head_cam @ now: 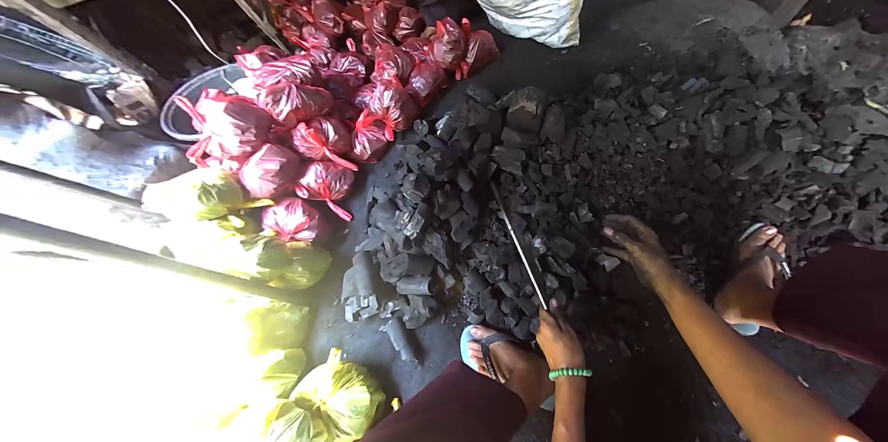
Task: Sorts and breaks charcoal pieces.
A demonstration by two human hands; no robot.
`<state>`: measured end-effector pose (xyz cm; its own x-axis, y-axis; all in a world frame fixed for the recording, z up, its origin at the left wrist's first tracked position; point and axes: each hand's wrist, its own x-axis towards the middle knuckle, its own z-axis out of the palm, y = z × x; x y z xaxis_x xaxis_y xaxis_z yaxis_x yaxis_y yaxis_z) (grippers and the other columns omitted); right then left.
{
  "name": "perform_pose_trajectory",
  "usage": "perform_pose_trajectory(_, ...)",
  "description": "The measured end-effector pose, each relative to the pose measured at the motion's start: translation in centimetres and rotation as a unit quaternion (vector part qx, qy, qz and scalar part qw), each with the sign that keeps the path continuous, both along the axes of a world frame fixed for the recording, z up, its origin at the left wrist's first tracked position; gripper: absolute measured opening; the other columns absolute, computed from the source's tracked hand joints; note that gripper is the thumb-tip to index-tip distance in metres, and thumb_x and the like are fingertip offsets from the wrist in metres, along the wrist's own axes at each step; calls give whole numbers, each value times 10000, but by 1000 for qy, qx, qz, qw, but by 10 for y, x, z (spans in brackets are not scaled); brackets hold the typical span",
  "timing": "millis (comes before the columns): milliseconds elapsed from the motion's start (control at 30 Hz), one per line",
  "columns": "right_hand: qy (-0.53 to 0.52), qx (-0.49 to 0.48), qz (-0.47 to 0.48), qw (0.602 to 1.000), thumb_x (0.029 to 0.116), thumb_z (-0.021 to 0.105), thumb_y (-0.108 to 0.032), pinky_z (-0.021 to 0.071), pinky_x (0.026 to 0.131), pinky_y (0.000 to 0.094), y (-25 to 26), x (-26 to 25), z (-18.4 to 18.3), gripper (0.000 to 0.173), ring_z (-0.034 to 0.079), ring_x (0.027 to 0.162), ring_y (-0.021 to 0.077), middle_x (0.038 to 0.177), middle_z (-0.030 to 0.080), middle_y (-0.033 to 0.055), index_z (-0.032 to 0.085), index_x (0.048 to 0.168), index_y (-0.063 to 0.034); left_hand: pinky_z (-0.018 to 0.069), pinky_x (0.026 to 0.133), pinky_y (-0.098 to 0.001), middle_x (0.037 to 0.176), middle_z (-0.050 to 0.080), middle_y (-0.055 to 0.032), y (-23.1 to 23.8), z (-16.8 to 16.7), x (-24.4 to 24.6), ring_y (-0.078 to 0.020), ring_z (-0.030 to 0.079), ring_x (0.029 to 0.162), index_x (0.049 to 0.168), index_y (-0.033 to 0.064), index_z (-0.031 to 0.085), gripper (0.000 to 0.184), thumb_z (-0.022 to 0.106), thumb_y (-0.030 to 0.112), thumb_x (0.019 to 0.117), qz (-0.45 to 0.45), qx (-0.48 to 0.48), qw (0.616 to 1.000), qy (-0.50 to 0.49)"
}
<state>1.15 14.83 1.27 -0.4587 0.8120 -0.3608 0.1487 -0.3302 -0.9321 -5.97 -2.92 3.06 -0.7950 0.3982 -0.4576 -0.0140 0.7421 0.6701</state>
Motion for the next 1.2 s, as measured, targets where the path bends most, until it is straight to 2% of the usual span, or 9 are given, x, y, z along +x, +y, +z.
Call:
perform_pose_trajectory(167,-141,141,113,973,1024,628,-99,499,1001,565,44,-54,4,366,616,1187,411,1352,590,280,564,1355,44,487,983,-531,1116,677,-313,-5,-15,-19,-422,664,1071,1253,-119,607,433,410,243,1121,19,-62,996,-59)
perform_pose_trajectory(300,-246,229,143,931,977,713,-158,421,1085,632,94,-115,20,602,458,1382,480,1549,394,300,456,1514,-75,494,964,-534,1078,681,-317,3,-21,-16,-426,672,1041,1227,-127,615,438,407,243,1121,8,-71,994,-86)
perform_pose_trajectory(433,-291,279,85,911,938,763,-214,425,1068,664,128,-170,45,823,400,1414,528,1633,237,305,297,1616,-202,495,955,-561,1065,683,-341,9,-23,-11,-467,676,1030,1242,-155,604,434,422,218,1116,16,-53,994,-91)
perform_pose_trajectory(567,-341,287,141,884,998,692,-265,369,1104,670,158,-193,43,766,337,1455,527,1680,182,251,274,1637,-201,508,924,-564,1019,688,-338,12,-29,-11,-465,686,985,1228,-159,609,421,431,205,1112,15,-51,994,-98)
perform_pose_trajectory(667,-338,335,158,865,990,688,-140,460,1010,677,158,-176,38,611,502,1326,529,1578,371,279,432,1544,-146,509,912,-556,1005,685,-328,9,-31,-11,-448,683,967,1215,-151,614,418,430,210,1113,19,-49,993,-101)
perform_pose_trajectory(800,-231,330,70,913,944,742,-105,473,1001,638,128,-120,29,499,571,1237,482,1387,532,320,526,1379,11,513,896,-556,973,688,-317,8,-28,-7,-442,686,939,1200,-144,623,406,443,208,1109,25,-35,996,-81)
perform_pose_trajectory(967,-14,110,-121,986,978,571,-34,594,778,380,54,-19,-6,380,657,894,190,1121,578,127,462,1342,-33,523,862,-537,931,689,-296,7,-23,-3,-417,688,894,1173,-133,642,394,448,203,1107,-10,-4,999,-43)
perform_pose_trajectory(1033,35,5,-186,982,974,493,-52,612,711,383,30,19,-21,352,678,782,183,1017,597,76,448,1321,-85,528,860,-532,936,694,-293,6,-21,2,-413,693,887,1198,-136,637,386,460,193,1102,-37,16,999,-32)
perform_pose_trajectory(1200,-85,-98,-117,985,1024,454,1,572,850,448,-2,84,-47,483,660,991,317,1255,580,244,413,1502,-54,520,929,-520,1025,699,-303,7,-14,14,-419,697,970,1236,-134,626,401,465,208,1101,-146,6,988,-45)
